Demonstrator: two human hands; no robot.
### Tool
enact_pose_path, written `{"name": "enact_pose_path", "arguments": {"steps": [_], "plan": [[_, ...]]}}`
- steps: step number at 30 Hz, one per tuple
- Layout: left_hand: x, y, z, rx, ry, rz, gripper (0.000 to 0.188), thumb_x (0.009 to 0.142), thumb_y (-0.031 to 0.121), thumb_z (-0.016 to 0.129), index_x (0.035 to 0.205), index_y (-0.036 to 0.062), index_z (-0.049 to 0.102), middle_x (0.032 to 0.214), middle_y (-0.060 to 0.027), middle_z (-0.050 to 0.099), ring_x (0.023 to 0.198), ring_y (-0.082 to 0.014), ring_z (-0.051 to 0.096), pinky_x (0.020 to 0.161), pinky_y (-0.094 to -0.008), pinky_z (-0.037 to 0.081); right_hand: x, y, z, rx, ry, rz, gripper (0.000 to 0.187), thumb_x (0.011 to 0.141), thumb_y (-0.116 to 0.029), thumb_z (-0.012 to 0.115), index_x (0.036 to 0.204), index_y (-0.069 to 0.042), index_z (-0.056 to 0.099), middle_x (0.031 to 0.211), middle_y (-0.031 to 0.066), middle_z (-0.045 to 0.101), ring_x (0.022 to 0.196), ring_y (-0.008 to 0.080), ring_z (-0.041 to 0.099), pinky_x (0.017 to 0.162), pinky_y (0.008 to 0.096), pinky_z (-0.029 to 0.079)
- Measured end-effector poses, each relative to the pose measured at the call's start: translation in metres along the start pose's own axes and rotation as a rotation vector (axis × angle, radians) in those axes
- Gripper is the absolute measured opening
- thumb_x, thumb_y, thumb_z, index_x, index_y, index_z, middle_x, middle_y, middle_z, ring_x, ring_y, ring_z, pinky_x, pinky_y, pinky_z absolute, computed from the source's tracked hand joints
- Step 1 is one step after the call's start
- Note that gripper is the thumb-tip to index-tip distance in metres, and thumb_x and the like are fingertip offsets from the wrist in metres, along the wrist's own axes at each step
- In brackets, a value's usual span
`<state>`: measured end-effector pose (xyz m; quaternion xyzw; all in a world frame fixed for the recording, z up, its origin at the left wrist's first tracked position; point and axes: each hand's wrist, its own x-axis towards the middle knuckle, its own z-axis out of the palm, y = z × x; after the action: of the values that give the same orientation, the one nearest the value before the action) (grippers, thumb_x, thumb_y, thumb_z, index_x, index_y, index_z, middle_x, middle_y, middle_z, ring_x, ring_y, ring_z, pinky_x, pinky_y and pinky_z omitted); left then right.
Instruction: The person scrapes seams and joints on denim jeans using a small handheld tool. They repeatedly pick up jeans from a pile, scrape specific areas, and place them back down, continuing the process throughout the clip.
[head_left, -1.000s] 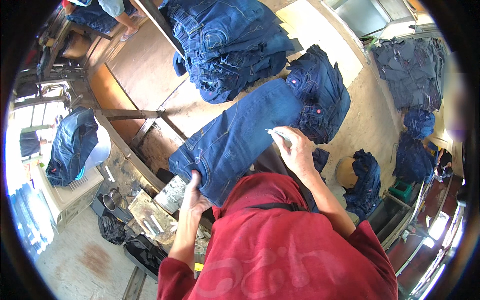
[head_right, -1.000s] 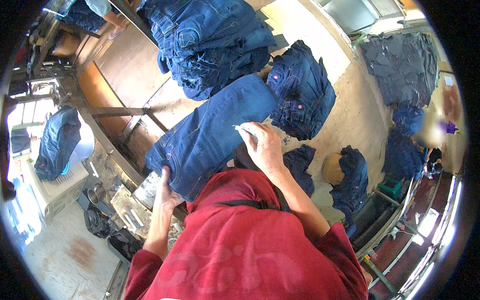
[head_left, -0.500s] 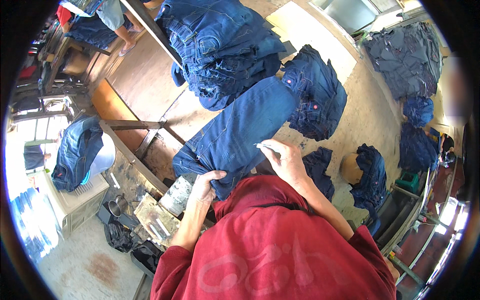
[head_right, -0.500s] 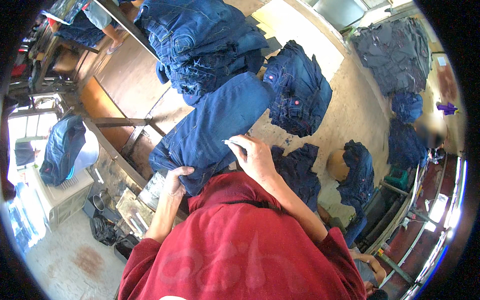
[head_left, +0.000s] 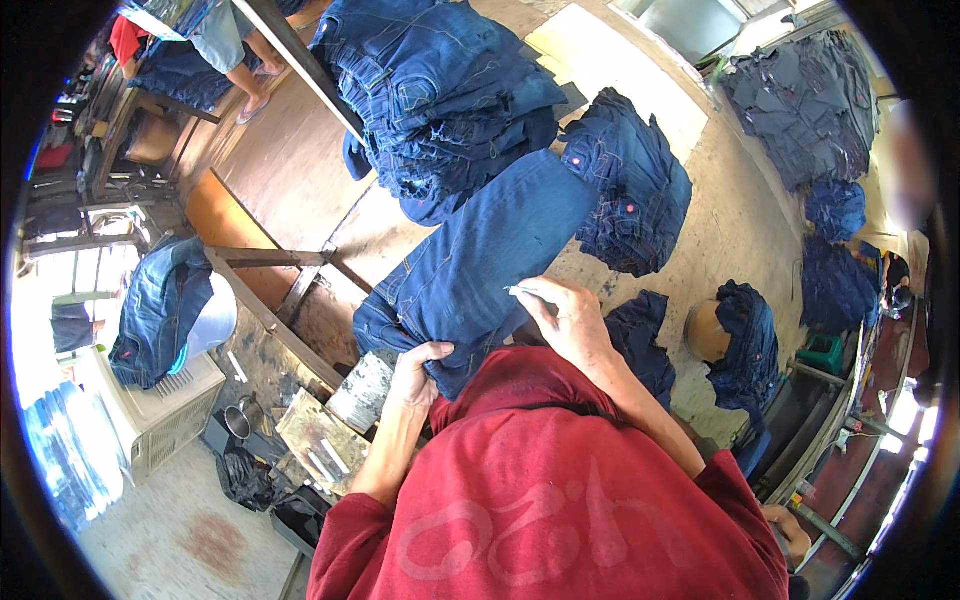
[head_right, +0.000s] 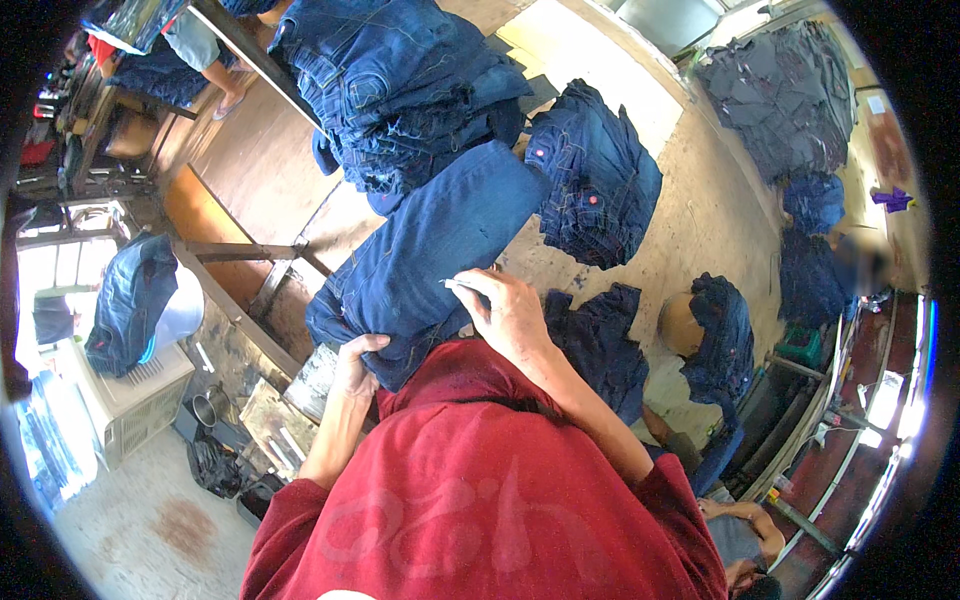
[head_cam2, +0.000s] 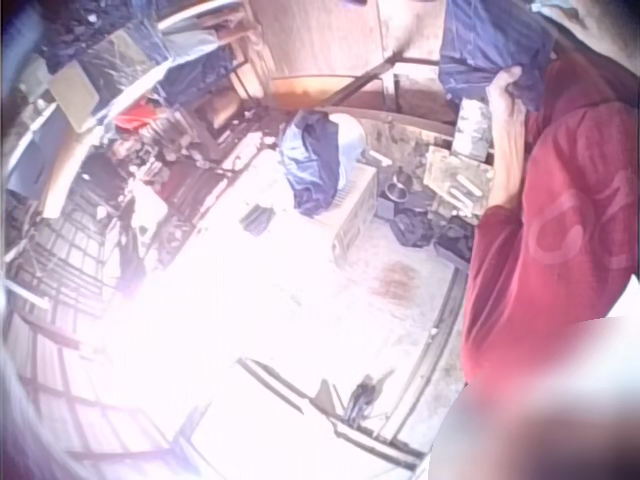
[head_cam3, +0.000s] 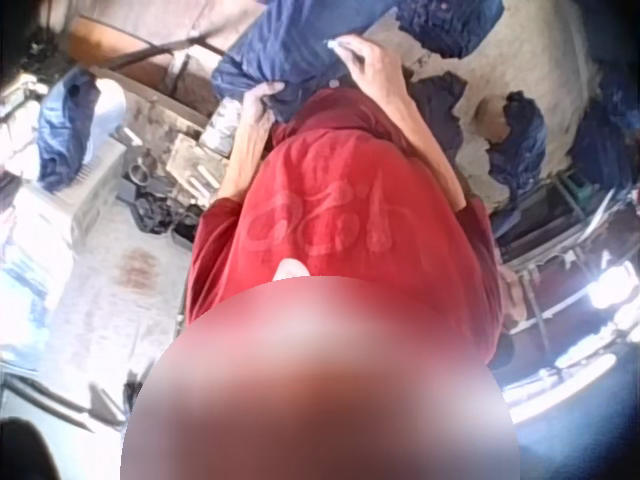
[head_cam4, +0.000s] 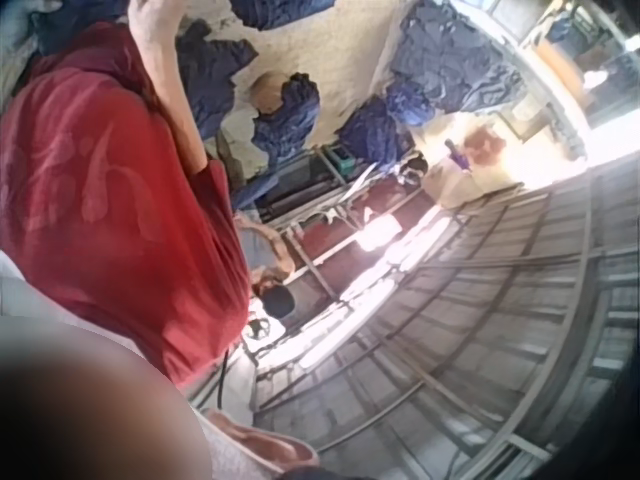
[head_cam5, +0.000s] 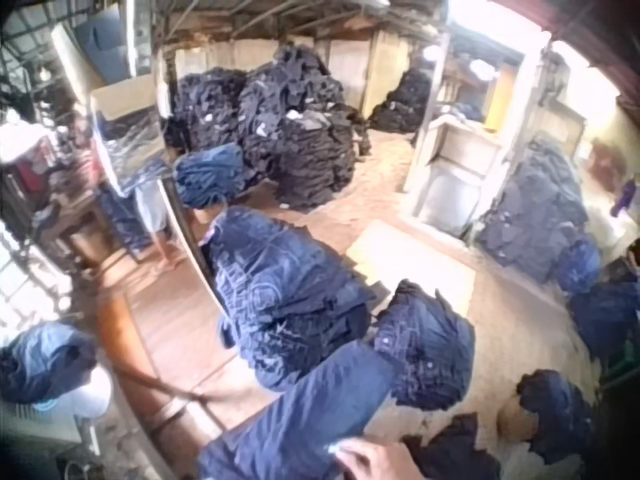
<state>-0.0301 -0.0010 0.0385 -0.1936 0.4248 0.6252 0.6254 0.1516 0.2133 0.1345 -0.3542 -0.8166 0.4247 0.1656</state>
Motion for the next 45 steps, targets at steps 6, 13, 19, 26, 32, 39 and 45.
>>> {"name": "enact_pose_path", "arguments": {"steps": [6,13,19,26,32,39,45], "plan": [[-0.012,0.007,0.015,-0.046,-0.062,-0.031,0.040,0.082,0.002,0.066,0.116,-0.0170,0.070,0.115,-0.0267,0.079,0.102,-0.0356,0.079,0.100,-0.0457,0.065,-0.004,-0.004,-0.001,-0.026,-0.041,0.037,0.016,0.104,-0.011,0.073,0.115,-0.002,0.079,0.105,0.0161,0.081,0.094,0.0336,0.080,0.082,0.0396,0.062],[-0.014,0.008,0.013,-0.112,-0.069,-0.110,0.028,0.082,-0.003,0.068,0.106,-0.0146,0.075,0.108,-0.0263,0.080,0.099,-0.0347,0.080,0.099,-0.0458,0.065,-0.005,-0.002,0.008,-0.038,0.001,-0.010,0.010,0.102,-0.013,0.073,0.109,-0.008,0.078,0.100,0.0130,0.079,0.089,0.0363,0.076,0.078,0.0455,0.060],[-0.013,0.007,0.004,-0.108,-0.088,-0.081,0.024,0.081,-0.004,0.068,0.102,-0.0135,0.076,0.106,-0.0259,0.080,0.098,-0.0346,0.080,0.098,-0.0455,0.065,-0.001,-0.003,0.005,-0.053,-0.060,0.018,0.016,0.102,-0.010,0.074,0.115,-0.003,0.080,0.107,0.0148,0.082,0.097,0.0331,0.080,0.084,0.0395,0.062],[-0.017,0.009,0.010,0.045,0.060,-0.037,0.022,0.082,-0.005,0.071,0.103,-0.0115,0.078,0.107,-0.0226,0.081,0.099,-0.0314,0.079,0.098,-0.0435,0.065,0.003,-0.027,0.012,-0.206,0.008,-0.191,0.007,0.097,-0.018,0.080,0.094,-0.013,0.076,0.084,0.0059,0.076,0.071,0.0280,0.071,0.068,0.0416,0.058],[-0.021,0.013,0.010,0.113,0.047,-0.022,0.020,0.086,-0.008,0.073,0.105,-0.0111,0.078,0.108,-0.0203,0.081,0.099,-0.0281,0.078,0.096,-0.0412,0.064,0.002,-0.045,0.028,-0.527,-0.097,-0.301,0.019,0.098,-0.030,0.077,0.088,-0.014,0.074,0.079,0.0039,0.073,0.075,0.0251,0.072,0.064,0.0394,0.059],[-0.020,0.009,0.007,0.115,0.034,-0.013,0.019,0.087,-0.006,0.075,0.105,-0.0109,0.079,0.107,-0.0194,0.081,0.101,-0.0275,0.077,0.095,-0.0411,0.063,0.007,-0.049,0.024,-0.564,-0.127,-0.252,0.019,0.098,-0.030,0.076,0.088,-0.014,0.075,0.079,0.0047,0.073,0.077,0.0266,0.073,0.063,0.0421,0.059],[-0.024,0.014,0.018,0.140,0.027,-0.003,0.031,0.086,-0.010,0.074,0.117,-0.0105,0.076,0.116,-0.0197,0.080,0.108,-0.0289,0.077,0.097,-0.0425,0.064,0.012,-0.048,0.024,-0.483,-0.276,-0.244,0.020,0.099,-0.029,0.076,0.087,-0.014,0.073,0.077,0.0054,0.071,0.074,0.0283,0.072,0.064,0.0435,0.059]]}}
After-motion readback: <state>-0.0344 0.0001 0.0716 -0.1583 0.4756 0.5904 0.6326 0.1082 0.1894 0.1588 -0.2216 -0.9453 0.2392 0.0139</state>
